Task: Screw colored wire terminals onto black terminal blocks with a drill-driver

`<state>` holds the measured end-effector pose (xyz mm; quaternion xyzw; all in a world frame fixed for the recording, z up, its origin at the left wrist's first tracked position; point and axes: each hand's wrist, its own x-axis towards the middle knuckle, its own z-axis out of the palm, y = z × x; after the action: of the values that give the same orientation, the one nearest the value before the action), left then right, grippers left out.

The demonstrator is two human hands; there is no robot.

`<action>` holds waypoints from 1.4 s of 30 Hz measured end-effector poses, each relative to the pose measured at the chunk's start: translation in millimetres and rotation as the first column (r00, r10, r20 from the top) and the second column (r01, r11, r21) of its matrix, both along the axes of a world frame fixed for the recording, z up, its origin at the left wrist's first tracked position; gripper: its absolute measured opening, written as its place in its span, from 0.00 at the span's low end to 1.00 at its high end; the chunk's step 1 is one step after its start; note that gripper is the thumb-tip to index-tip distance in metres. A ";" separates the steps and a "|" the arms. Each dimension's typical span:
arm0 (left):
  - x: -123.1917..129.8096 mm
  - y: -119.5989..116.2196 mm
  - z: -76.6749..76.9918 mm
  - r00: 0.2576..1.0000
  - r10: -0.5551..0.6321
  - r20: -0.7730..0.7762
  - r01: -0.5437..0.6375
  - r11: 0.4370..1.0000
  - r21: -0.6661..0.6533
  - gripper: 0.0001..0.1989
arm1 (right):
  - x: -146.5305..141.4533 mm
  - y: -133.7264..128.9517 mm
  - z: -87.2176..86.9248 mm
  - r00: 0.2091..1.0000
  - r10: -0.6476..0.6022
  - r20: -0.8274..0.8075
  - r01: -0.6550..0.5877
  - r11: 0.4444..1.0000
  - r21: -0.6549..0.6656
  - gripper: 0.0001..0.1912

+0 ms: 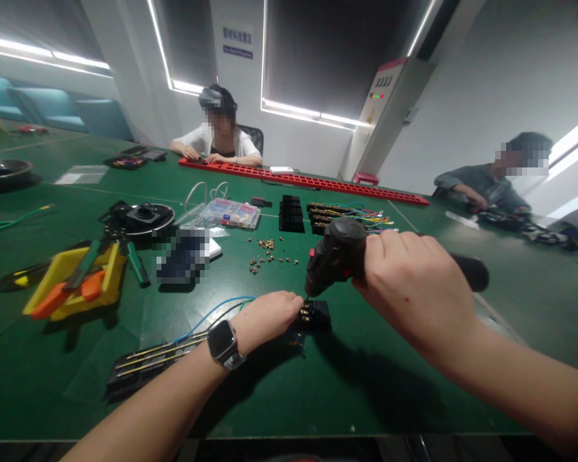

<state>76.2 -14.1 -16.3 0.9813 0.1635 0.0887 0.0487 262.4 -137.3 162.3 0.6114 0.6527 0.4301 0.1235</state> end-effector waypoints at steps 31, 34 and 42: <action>0.8 -0.9 1.6 1.000 0.009 0.007 -0.009 0.999 -0.037 0.07 | 3.7 -1.6 -3.2 1.000 -0.015 -0.001 0.015 1.000 0.025 0.04; 0.8 -0.8 1.8 1.000 0.014 0.005 -0.013 0.999 -0.042 0.07 | 4.3 -2.1 -3.4 1.000 -0.023 -0.009 0.023 0.999 0.025 0.04; 1.3 -1.0 1.3 1.000 0.006 -0.005 -0.006 1.000 -0.031 0.07 | 3.6 -2.0 -2.9 1.000 -0.017 -0.024 0.017 1.000 0.016 0.03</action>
<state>77.6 -15.2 -15.0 0.9802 0.1680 0.0841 0.0631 266.0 -139.3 159.5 0.6231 0.6453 0.4268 0.1145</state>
